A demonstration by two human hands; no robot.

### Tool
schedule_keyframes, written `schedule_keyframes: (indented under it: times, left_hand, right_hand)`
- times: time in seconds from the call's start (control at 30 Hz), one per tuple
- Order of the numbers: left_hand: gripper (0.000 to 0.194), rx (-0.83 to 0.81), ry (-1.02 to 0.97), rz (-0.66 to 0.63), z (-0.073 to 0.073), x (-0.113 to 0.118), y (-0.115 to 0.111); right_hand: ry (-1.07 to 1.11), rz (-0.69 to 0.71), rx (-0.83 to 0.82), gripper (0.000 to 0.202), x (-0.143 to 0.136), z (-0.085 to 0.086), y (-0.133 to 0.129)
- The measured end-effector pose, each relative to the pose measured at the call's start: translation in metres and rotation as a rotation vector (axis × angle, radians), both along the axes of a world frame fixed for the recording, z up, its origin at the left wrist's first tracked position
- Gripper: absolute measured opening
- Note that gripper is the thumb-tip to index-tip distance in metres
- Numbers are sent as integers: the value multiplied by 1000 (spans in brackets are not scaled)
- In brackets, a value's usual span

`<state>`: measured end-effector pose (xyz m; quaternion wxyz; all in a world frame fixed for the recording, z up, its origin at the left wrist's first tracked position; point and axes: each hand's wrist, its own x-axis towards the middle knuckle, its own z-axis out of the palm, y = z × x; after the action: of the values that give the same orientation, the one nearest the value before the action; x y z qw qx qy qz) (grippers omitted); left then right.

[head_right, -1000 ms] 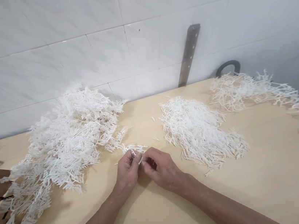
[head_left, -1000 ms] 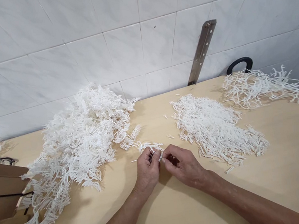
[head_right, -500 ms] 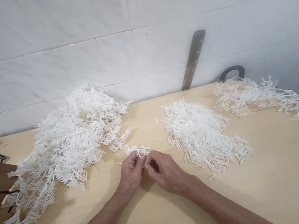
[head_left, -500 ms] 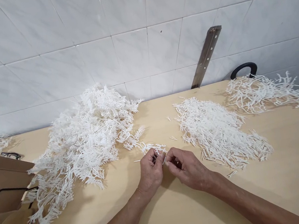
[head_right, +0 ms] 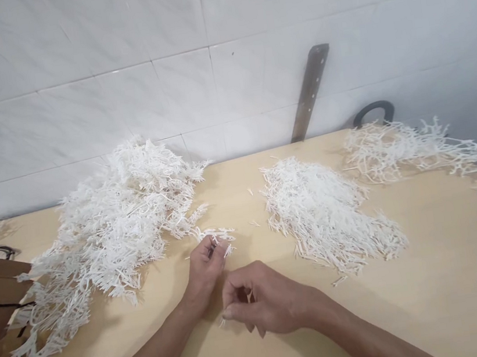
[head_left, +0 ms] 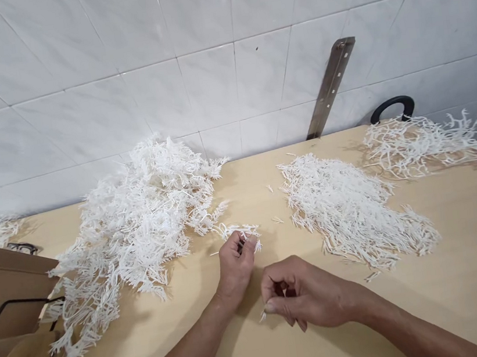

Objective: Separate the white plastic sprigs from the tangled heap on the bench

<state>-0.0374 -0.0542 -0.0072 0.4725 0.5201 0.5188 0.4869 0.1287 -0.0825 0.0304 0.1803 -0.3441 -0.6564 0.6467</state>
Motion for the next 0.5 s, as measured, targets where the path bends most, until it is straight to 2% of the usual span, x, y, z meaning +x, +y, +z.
schedule_keyframes:
  times: [0.03, 0.17, 0.27, 0.4, 0.5]
  left_hand:
    - [34, -18, -19, -5, 2, -1, 1]
    - [39, -81, -104, -58, 8, -1, 0]
    - [40, -107, -152, -96, 11, -1, -1]
    - [41, -124, -160, -107, 12, -1, -3]
    - [41, -122, -158, -120, 12, 0, -3]
  right_hand:
    - [0, -25, -7, 15, 3, 1, 1]
    - [8, -334, 94, 17, 20, -6, 15]
    - [32, -495, 127, 19, 30, -9, 25]
    - [36, -549, 134, 20, 35, -10, 30]
    - [-128, -572, 247, 22, 37, -14, 33]
